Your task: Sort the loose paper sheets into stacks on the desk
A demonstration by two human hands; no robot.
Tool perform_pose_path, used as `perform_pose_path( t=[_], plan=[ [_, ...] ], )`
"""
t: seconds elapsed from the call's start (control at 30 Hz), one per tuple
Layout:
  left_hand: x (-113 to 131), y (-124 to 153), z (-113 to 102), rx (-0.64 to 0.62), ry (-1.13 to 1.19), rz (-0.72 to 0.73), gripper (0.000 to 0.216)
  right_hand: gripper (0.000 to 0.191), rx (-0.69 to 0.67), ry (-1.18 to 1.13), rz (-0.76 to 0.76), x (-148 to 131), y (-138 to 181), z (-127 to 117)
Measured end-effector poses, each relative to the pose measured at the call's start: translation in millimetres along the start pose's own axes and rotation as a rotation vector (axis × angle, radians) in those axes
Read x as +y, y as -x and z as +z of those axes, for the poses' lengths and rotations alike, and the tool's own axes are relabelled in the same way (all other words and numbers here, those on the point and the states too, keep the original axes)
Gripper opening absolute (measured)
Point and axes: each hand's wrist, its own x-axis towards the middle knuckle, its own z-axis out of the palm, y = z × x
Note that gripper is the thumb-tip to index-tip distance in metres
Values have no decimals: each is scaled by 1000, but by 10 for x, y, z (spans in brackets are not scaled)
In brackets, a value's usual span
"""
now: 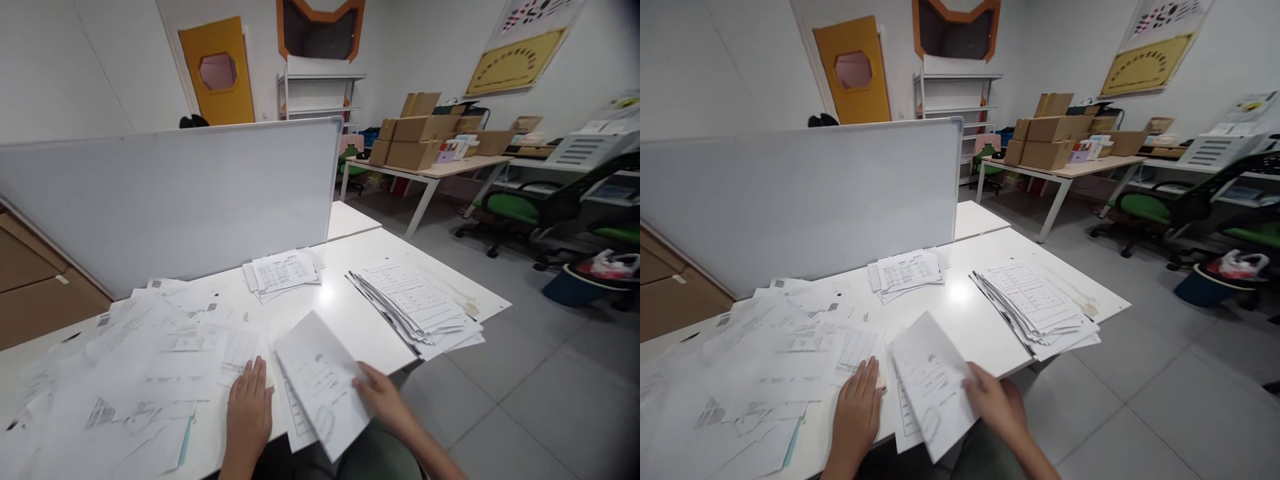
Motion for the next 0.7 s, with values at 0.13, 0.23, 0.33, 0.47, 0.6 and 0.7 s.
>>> perform_pose_path(
  t=[0.13, 0.23, 0.33, 0.47, 0.6, 0.7],
  plan=[
    [-32, -16, 18, 36, 25, 19, 66, 48, 349, 338, -37, -39, -597, -992],
    [-66, -47, 57, 82, 64, 30, 67, 52, 437, 547, -42, -238, -1054, -1670],
    [-100, -70, 111, 130, 100, 24, 65, 54, 493, 641, 3, -372, -1409, -2061],
    [-120, -67, 149, 153, 111, 22, 64, 56, 516, 754, 29, -337, -1720, -2203],
    [-118, -48, 139, 128, 81, 11, 62, 55, 504, 836, 39, -186, -1849, -2195],
    [-122, -43, 124, 135, 63, 20, 52, 57, 492, 872, 31, -79, -1870, -2202]
  ],
)
